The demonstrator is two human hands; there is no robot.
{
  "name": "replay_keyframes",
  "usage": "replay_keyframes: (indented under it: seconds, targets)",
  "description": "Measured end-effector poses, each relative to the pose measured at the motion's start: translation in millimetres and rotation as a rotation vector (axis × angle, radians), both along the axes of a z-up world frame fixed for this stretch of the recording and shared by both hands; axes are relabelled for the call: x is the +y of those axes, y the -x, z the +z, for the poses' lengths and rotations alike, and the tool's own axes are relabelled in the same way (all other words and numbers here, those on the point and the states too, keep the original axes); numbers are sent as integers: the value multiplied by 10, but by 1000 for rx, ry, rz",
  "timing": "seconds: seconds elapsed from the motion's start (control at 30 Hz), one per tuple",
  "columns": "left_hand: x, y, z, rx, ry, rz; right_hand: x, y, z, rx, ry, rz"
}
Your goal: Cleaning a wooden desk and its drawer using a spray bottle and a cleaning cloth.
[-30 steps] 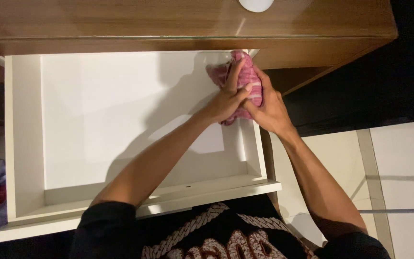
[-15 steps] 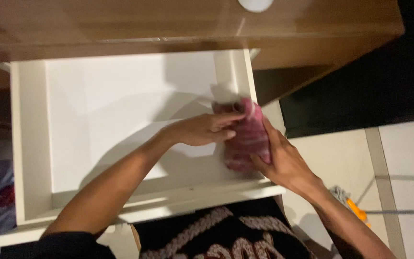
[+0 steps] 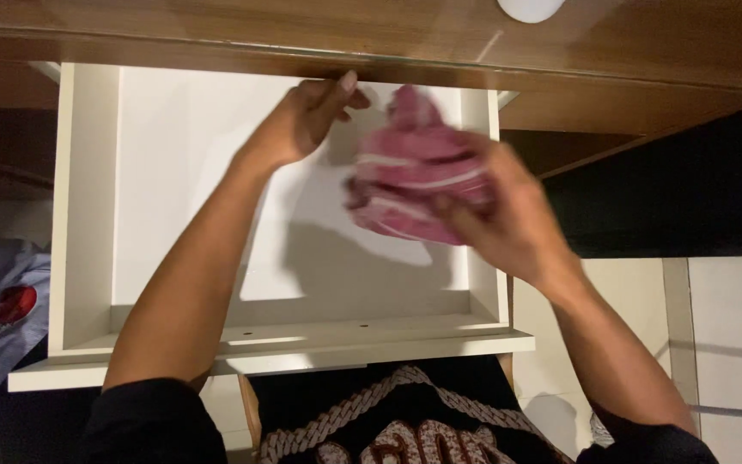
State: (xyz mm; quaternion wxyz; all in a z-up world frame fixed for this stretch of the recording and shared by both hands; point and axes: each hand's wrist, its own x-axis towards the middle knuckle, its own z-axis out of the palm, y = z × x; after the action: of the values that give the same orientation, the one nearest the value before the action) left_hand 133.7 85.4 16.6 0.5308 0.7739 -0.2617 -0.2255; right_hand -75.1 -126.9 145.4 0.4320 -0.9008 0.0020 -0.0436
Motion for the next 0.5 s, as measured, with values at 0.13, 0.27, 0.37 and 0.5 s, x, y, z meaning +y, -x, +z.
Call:
replay_keyframes:
  seconds: [0.13, 0.27, 0.37, 0.5]
  targets:
    - [162, 12, 155, -88, -316, 38, -28, -138, -428, 9, 546, 169]
    - [199, -49, -5, -180, -313, -15, -5, -265, -646, 189, 610, 367]
    - [123, 51, 74, -202, -351, -76, 22, -397, -737, 131, 825, 567]
    - [94, 126, 140, -212, -441, -100, 126, -592, -758, 218, 818, 639]
